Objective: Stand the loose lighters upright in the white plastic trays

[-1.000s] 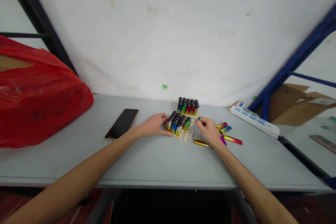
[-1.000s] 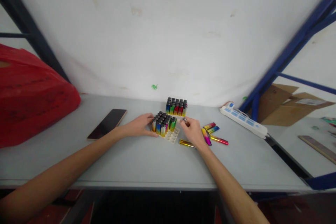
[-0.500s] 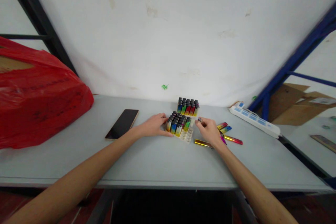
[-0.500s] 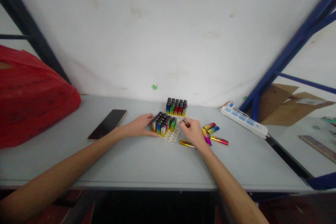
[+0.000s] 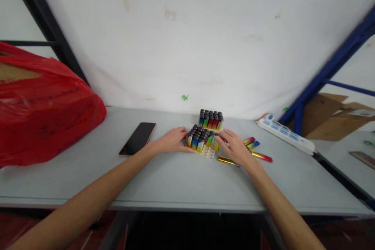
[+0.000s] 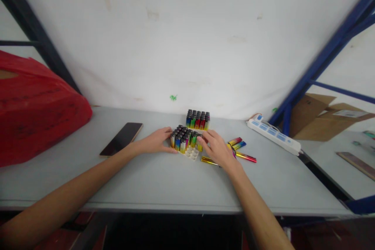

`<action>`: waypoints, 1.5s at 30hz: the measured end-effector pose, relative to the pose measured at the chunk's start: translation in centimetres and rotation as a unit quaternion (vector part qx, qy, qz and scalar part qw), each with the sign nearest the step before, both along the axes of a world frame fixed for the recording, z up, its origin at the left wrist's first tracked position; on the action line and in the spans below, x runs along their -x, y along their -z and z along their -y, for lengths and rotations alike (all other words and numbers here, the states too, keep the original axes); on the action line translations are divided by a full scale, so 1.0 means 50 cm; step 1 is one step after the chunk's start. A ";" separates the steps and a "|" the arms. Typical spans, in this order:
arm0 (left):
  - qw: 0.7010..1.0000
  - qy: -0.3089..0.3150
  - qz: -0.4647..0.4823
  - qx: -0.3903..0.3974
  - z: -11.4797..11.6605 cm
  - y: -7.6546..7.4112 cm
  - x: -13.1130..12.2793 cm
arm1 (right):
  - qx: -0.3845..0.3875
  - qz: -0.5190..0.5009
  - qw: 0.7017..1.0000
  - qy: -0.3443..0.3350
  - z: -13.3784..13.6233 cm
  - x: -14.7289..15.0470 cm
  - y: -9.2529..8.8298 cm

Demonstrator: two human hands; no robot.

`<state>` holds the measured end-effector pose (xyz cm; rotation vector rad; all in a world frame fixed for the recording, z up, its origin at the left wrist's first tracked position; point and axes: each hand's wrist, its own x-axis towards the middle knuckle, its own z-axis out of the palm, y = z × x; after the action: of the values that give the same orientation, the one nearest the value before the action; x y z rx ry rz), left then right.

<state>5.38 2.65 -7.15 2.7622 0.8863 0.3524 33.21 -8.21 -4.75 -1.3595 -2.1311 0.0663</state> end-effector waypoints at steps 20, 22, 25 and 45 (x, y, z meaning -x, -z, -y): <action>1.000 -0.002 0.001 -0.010 0.002 0.001 0.002 | 0.031 0.075 0.997 -0.015 -0.001 0.019 0.007; 1.000 -0.005 0.001 -0.008 0.002 0.002 0.002 | 0.071 0.066 0.995 -0.021 0.000 0.015 0.004; 1.000 -0.010 -0.001 -0.004 0.003 0.001 0.001 | 0.170 0.023 0.983 -0.060 0.004 -0.010 -0.010; 1.000 0.005 -0.001 -0.005 -0.001 0.002 0.001 | 0.127 -0.136 0.982 0.014 0.013 -0.103 -0.027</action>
<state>5.33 2.70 -7.26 2.7764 0.8744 0.3526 38.38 -8.88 -3.39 -1.4308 -1.9200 0.5003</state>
